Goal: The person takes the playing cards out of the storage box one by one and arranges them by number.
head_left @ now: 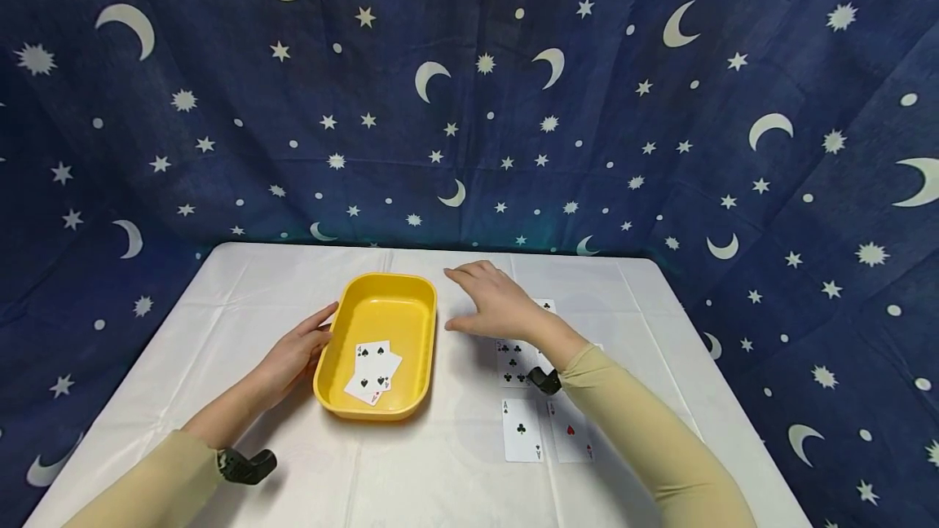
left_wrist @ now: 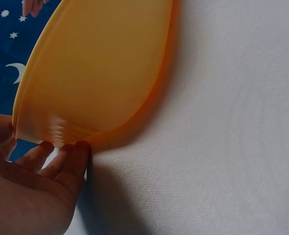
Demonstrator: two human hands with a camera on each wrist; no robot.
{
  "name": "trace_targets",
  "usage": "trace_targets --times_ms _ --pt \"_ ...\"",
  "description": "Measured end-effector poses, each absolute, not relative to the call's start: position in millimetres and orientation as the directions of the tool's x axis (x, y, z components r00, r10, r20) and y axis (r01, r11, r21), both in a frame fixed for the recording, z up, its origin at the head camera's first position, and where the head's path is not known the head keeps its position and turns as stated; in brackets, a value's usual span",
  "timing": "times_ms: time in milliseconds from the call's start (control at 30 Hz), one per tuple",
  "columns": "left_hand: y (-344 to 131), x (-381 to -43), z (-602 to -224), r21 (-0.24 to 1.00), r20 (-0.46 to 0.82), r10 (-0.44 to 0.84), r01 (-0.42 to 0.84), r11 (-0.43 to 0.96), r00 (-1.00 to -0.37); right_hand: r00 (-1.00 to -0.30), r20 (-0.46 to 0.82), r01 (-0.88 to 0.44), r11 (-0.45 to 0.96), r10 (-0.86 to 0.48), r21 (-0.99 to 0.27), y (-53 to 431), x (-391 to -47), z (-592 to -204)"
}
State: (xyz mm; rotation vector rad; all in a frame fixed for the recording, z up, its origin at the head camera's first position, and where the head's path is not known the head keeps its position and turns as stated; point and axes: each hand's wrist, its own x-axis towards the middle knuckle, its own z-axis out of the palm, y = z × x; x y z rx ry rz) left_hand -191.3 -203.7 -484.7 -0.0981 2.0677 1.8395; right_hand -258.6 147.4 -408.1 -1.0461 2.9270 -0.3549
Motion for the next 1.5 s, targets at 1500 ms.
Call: trace_targets --times_ms 1500 --pt "-203.3 -190.6 -484.0 0.947 -0.314 0.196 -0.293 0.129 -0.929 -0.641 -0.243 -0.763 0.639 -0.728 0.098 25.5 -234.7 -464.0"
